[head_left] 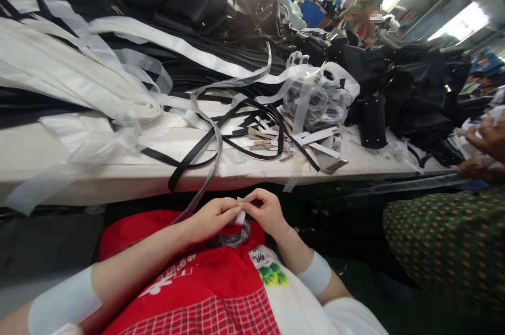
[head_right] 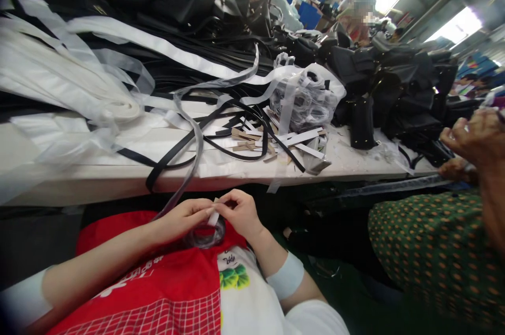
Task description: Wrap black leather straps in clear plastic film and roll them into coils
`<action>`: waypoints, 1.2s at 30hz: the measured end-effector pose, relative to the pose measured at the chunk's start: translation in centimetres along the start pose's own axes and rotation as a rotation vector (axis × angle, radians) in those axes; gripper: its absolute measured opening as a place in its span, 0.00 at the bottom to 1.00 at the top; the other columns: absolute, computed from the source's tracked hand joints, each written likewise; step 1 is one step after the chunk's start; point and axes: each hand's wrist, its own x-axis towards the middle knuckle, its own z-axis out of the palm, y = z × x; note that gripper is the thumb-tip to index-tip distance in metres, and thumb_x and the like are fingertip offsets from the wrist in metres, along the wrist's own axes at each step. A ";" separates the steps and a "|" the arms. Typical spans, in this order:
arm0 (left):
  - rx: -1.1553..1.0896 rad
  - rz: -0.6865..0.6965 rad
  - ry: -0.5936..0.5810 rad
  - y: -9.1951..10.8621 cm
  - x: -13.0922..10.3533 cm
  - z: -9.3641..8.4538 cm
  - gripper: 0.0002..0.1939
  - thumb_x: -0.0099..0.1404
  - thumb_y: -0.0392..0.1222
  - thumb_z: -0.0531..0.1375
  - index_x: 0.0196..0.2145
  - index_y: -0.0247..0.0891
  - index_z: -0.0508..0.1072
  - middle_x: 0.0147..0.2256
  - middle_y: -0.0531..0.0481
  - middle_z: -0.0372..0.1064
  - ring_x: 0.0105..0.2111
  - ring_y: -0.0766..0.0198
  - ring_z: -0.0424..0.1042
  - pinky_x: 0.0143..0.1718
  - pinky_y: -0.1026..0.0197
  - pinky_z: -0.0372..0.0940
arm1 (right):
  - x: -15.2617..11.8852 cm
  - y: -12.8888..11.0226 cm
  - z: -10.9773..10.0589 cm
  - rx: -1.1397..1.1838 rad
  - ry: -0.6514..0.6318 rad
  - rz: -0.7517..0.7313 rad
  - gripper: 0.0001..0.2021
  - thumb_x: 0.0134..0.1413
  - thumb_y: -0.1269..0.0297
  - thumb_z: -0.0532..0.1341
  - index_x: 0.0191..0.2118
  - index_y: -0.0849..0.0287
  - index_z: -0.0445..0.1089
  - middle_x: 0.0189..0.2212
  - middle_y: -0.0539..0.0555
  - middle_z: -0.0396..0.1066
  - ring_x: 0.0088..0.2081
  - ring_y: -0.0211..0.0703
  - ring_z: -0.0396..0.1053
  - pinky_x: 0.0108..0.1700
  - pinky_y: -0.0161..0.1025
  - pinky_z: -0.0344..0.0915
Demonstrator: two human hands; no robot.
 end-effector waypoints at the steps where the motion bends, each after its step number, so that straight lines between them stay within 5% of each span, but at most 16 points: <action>1: 0.040 0.010 0.027 0.1 0.0 0.2 0.20 0.65 0.53 0.52 0.25 0.36 0.73 0.26 0.51 0.69 0.28 0.63 0.66 0.33 0.63 0.62 | 0.3 0.5 0.0 0.059 -0.005 0.046 0.13 0.46 0.54 0.68 0.26 0.59 0.72 0.25 0.52 0.72 0.26 0.39 0.67 0.30 0.36 0.64; 7: 0.114 0.012 0.144 0.5 -0.3 1.1 0.17 0.65 0.49 0.54 0.28 0.38 0.76 0.28 0.50 0.73 0.31 0.61 0.70 0.37 0.62 0.62 | 1.1 3.0 0.4 0.209 -0.239 0.408 0.29 0.53 0.37 0.55 0.24 0.63 0.71 0.17 0.50 0.66 0.19 0.33 0.59 0.22 0.32 0.56; 9: 0.123 0.028 0.137 0.6 -0.4 1.2 0.17 0.66 0.48 0.54 0.28 0.38 0.76 0.29 0.50 0.74 0.32 0.61 0.70 0.38 0.62 0.62 | 1.1 3.2 0.8 0.347 -0.282 0.482 0.29 0.50 0.36 0.58 0.24 0.63 0.70 0.17 0.49 0.64 0.19 0.32 0.58 0.22 0.32 0.54; 13: 0.158 0.064 0.202 0.9 -0.6 1.4 0.19 0.66 0.49 0.54 0.23 0.38 0.75 0.32 0.48 0.70 0.35 0.62 0.69 0.41 0.62 0.63 | 0.8 2.5 1.5 0.554 -0.208 0.457 0.21 0.42 0.45 0.68 0.25 0.63 0.71 0.18 0.47 0.65 0.21 0.32 0.58 0.25 0.31 0.54; 17: 0.211 0.020 0.305 0.6 -0.7 1.6 0.19 0.65 0.51 0.54 0.24 0.39 0.76 0.36 0.47 0.67 0.38 0.60 0.69 0.44 0.60 0.63 | 0.7 1.6 1.7 0.519 -0.087 0.425 0.18 0.42 0.50 0.68 0.24 0.63 0.72 0.17 0.48 0.66 0.21 0.33 0.58 0.24 0.32 0.55; 21: 0.067 -0.117 0.242 0.1 -0.4 1.6 0.17 0.62 0.51 0.55 0.24 0.38 0.75 0.28 0.49 0.70 0.31 0.60 0.70 0.36 0.60 0.65 | 0.7 1.4 1.6 0.472 -0.004 0.357 0.17 0.41 0.51 0.68 0.21 0.62 0.73 0.16 0.49 0.66 0.20 0.33 0.59 0.23 0.32 0.55; 26: -0.034 -0.180 0.280 0.2 -0.4 1.8 0.13 0.57 0.48 0.57 0.25 0.37 0.76 0.27 0.48 0.74 0.28 0.58 0.72 0.31 0.61 0.65 | 1.1 2.0 0.4 0.619 -0.237 0.455 0.26 0.49 0.40 0.60 0.25 0.64 0.74 0.20 0.53 0.71 0.22 0.35 0.65 0.25 0.32 0.59; 31: -0.069 -0.119 0.326 0.5 -0.5 2.2 0.10 0.58 0.46 0.58 0.33 0.38 0.73 0.30 0.50 0.75 0.31 0.59 0.74 0.35 0.60 0.67 | 1.1 1.8 0.0 0.579 -0.333 0.413 0.16 0.38 0.56 0.72 0.30 0.62 0.73 0.24 0.48 0.71 0.26 0.34 0.64 0.31 0.32 0.60; 36: -0.034 -0.139 0.353 0.6 -0.6 2.4 0.11 0.57 0.45 0.60 0.35 0.40 0.65 0.31 0.50 0.75 0.32 0.59 0.75 0.36 0.59 0.66 | 1.2 1.5 0.2 0.582 -0.347 0.454 0.16 0.36 0.60 0.74 0.28 0.62 0.70 0.25 0.48 0.71 0.27 0.34 0.65 0.33 0.33 0.60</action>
